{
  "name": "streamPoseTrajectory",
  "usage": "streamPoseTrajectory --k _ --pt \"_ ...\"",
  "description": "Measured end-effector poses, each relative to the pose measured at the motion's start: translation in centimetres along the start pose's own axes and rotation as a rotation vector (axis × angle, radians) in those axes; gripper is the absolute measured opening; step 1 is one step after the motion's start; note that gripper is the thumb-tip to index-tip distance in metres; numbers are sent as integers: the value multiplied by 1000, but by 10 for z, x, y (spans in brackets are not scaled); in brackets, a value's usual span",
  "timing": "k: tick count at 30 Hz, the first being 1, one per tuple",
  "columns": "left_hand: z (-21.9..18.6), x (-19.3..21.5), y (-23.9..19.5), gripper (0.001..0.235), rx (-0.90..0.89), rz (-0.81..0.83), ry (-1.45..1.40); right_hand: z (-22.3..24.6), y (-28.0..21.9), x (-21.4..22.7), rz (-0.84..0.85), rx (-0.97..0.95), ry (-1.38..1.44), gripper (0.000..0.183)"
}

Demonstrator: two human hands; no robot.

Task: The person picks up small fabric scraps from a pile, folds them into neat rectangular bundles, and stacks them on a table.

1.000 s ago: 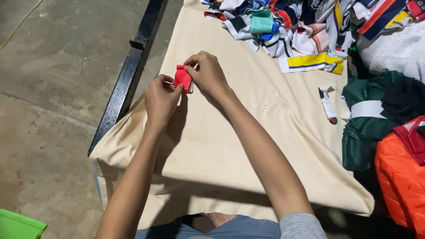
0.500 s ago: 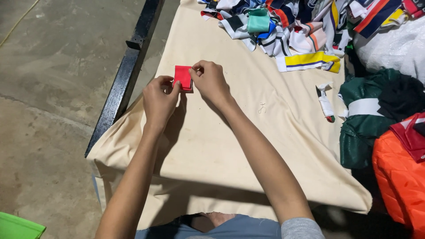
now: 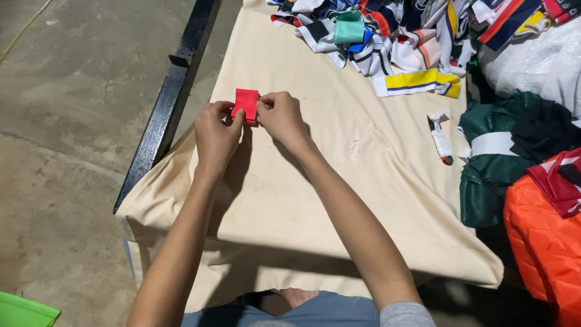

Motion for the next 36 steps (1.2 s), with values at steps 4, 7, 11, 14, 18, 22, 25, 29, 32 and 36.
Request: streamPoseTrajectory --k 4,7,11,14,18,22,25,29,32,36 --pt "2 0 1 26 -25 -33 6 10 -12 9 27 -18 65 28" --pt "-30 16 -14 30 -81 -123 65 4 -21 35 -9 -38 90 28" --pt "-73 -4 -21 17 -282 -138 91 -31 -32 91 -140 -34 32 23" --pt "-94 -55 -19 11 -412 -31 57 -73 -38 133 -212 -86 -72 22" --pt "-114 -152 -14 22 -394 209 105 -81 -75 177 -311 -200 -211 21" --pt "-138 -204 -12 21 -416 287 199 -93 -88 186 -358 -308 -206 22" --pt "-150 -225 -3 18 -457 279 236 -109 -76 187 -387 -312 -251 20" --pt "-150 -235 3 18 -413 285 235 -100 -71 187 -445 -163 -329 17" --pt "-151 -232 2 17 -413 282 188 -91 -75 189 -464 -127 -332 16" --pt "-146 -231 9 11 -370 252 128 -86 -76 188 -481 -92 -379 14"
Point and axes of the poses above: each hand's wrist, its own y-axis towards the middle knuckle, its own x-axis out of the back of the hand, z = x × y, the point moved 8 cm from there along y, towards the middle knuckle, and after that the axes turned 8 degrees about z, right-handed, at the moved point
